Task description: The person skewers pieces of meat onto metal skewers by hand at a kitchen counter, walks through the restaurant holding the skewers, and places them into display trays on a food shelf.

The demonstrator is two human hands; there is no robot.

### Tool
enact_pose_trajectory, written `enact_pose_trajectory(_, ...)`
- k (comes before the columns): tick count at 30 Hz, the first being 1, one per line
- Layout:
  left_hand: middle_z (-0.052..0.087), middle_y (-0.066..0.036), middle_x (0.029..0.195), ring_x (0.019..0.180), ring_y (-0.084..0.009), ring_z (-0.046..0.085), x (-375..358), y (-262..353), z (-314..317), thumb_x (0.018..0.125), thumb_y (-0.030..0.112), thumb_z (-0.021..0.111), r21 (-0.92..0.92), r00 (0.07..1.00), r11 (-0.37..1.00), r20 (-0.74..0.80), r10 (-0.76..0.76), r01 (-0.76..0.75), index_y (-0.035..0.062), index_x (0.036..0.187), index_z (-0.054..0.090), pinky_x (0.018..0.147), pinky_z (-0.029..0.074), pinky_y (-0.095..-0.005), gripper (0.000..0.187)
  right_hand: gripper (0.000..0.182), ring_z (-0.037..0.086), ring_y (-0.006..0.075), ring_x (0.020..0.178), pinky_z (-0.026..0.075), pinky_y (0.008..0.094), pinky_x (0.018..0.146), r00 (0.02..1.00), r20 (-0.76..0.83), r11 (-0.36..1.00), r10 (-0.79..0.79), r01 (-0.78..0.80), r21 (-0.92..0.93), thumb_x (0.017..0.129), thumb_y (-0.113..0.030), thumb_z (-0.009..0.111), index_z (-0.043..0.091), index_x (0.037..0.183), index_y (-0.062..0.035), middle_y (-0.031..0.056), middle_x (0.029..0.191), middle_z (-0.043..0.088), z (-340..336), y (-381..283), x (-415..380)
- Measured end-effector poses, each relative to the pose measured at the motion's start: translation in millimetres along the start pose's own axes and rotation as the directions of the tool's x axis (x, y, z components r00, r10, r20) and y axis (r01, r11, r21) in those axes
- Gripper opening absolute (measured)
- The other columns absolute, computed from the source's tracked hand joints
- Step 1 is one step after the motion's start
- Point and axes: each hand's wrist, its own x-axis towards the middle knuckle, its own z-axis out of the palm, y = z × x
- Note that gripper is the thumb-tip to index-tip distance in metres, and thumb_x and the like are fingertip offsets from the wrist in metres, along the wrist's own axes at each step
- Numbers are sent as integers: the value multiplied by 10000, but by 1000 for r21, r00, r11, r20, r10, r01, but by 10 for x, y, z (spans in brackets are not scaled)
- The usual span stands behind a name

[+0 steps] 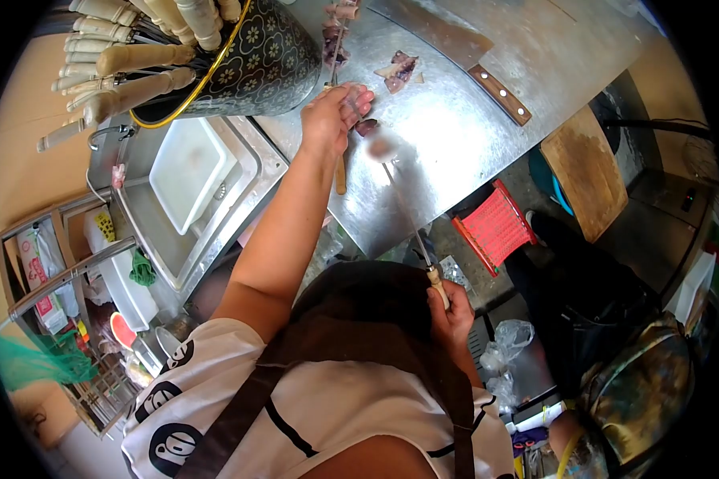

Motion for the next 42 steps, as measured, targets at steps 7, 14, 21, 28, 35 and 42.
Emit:
enact_pose_trajectory(7, 597, -179, 842, 744, -272, 632, -65, 21, 44, 877, 37, 452, 58, 997, 996, -16, 72, -71, -64, 990, 467, 636, 538, -317, 153, 162, 486, 81, 615, 415, 230, 576, 1000, 0, 1000, -19, 19, -1, 800, -102, 629, 566, 918, -10, 26, 668, 552, -1, -30, 14)
enact_pose_trajectory(14, 610, -178, 857, 756, -260, 636, -37, -15, 25, 886, 68, 466, 40, 1000, 999, 2, 11, -11, -59, 931, 520, 662, 536, -320, 145, 165, 478, 79, 621, 411, 231, 580, 1000, 0, 1000, 27, -27, -6, 801, -118, 632, 566, 913, -16, 21, 672, 546, -5, 73, 16)
enact_pose_trajectory(21, 620, -167, 858, 727, -226, 635, -100, -72, 78, 877, 72, 491, 59, 999, 998, -7, 31, -31, -66, 914, 529, 631, 522, -299, 148, 166, 475, 77, 650, 412, 230, 606, 997, 21, 995, 74, -75, 71, 808, -124, 626, 563, 909, -8, 13, 695, 542, 16, 46, 33)
enact_pose_trajectory(28, 614, -171, 807, 659, -218, 619, -170, -231, 162, 862, 53, 504, 46, 1000, 999, 9, -5, 4, -66, 887, 510, 558, 514, -299, 122, 145, 436, 47, 623, 369, 194, 566, 993, 49, 984, 106, -112, 141, 834, -98, 586, 530, 934, -9, -12, 701, 518, 46, -109, 92)
enact_pose_trajectory(35, 615, -160, 771, 633, -233, 613, -147, -293, 265, 866, 127, 514, 465, 972, 855, 54, 230, -228, -20, 916, 550, 550, 494, -322, 159, 120, 438, 32, 595, 350, 167, 544, 997, -27, 965, 72, -63, 254, 848, -67, 563, 526, 949, -14, -10, 698, 525, -2, -40, 122)
enact_pose_trajectory(42, 526, -152, 940, 804, -329, 590, 61, -262, 429, 775, 207, 605, 936, 829, -70, 338, 445, -345, 37, 900, 564, 685, 481, -402, 215, 115, 429, 31, 598, 340, 164, 540, 989, -60, 921, 132, -99, 378, 860, -71, 547, 521, 955, -14, -3, 716, 526, -160, -49, 158)
